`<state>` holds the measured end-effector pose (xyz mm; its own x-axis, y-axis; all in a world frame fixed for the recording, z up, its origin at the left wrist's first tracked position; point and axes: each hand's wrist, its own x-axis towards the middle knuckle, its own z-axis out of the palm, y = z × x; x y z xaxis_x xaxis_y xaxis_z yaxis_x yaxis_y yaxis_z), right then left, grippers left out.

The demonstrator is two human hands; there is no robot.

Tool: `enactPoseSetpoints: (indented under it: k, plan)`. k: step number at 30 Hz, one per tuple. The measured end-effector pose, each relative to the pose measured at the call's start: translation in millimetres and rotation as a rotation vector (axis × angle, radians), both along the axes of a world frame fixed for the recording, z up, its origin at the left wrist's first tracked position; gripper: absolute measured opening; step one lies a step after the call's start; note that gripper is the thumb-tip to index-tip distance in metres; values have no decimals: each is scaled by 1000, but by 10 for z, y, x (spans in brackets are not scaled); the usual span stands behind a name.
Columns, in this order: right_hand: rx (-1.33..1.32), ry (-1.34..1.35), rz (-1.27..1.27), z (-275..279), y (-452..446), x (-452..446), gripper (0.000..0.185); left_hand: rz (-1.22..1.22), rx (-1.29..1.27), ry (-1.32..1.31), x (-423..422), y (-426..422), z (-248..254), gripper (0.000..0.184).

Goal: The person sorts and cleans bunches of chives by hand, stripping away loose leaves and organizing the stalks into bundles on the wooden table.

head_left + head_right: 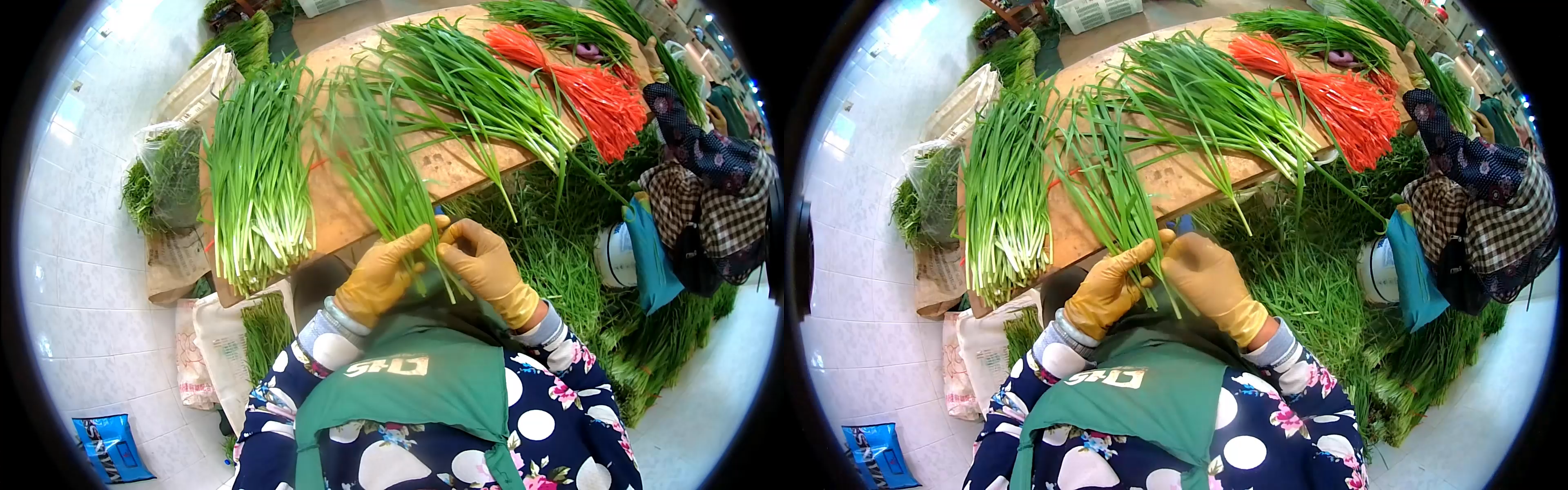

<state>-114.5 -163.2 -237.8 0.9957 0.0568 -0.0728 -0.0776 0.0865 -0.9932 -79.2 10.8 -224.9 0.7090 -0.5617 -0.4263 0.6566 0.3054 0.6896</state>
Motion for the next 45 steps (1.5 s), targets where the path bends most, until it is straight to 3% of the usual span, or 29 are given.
enactPoseSetpoints:
  k: [2,3,5,7,11,14,15,16,18,20,22,23,25,26,27,29,30,34,35,37,38,40,41,42,43,45]
  plan:
    - [-541,-53,-46,127,9,-9,19,14,71,27,-19,-34,73,35]
    - [-544,-48,-52,133,19,-11,19,31,143,48,-24,-56,97,35]
    - [-864,-89,-71,143,19,-14,17,23,194,-3,-48,-62,63,36]
    - [-878,-99,-84,33,-80,-48,19,22,245,-55,-38,-28,-16,37]
    - [-1244,219,-17,-155,-551,-393,19,116,132,-77,21,21,-85,35]
    - [-1559,656,235,-712,-1156,-785,27,172,-273,134,58,82,-283,26]
    - [-1630,814,362,-813,-1288,-851,29,173,-281,133,62,88,-253,26]
    - [-1610,772,342,-469,-1175,-853,26,114,-380,175,68,83,-191,28]
    - [-1452,290,6,-33,-1017,-791,22,12,-606,275,91,148,-306,29]
    - [-1233,-135,-322,297,-811,-512,22,25,-608,330,97,115,-240,31]
    - [-1317,-389,-350,481,-684,-192,26,112,-535,385,74,11,11,30]
    - [-1353,-430,-329,444,-643,-49,27,111,-534,375,90,22,-1,30]
    - [-1300,-179,-203,222,-595,197,25,6,-765,315,113,88,-50,32]
    - [-1294,-192,-207,192,-578,215,25,60,-739,256,89,104,-23,33]
    - [-1063,-223,-175,167,-551,204,23,62,-736,241,80,103,26,33]
    - [-712,-322,-106,197,-427,62,21,132,-477,148,28,98,86,36]
    - [-705,-362,-43,255,-334,-51,20,127,-400,162,42,94,-76,42]
    - [-662,-320,178,316,-35,-315,21,72,-293,134,-71,-170,242,53]
    - [-603,-344,224,302,-35,-319,22,63,-302,130,-28,-161,213,53]
    - [-548,-375,235,445,-181,-236,22,10,-564,49,107,-22,126,56]
    - [-623,-426,156,538,-317,-115,22,62,-535,63,164,26,352,55]
    - [-841,-728,-234,647,-594,192,22,58,-762,-35,305,157,584,53]
    - [-1209,-686,-280,780,-732,293,21,88,-802,-83,321,183,690,53]
    - [-1412,-744,-412,707,-859,460,23,112,-761,-159,324,171,728,53]
    - [-1611,-572,-357,704,-947,552,24,111,-764,-163,327,157,669,53]
    - [-1738,-523,-358,493,-1168,765,24,106,-687,132,330,108,384,51]
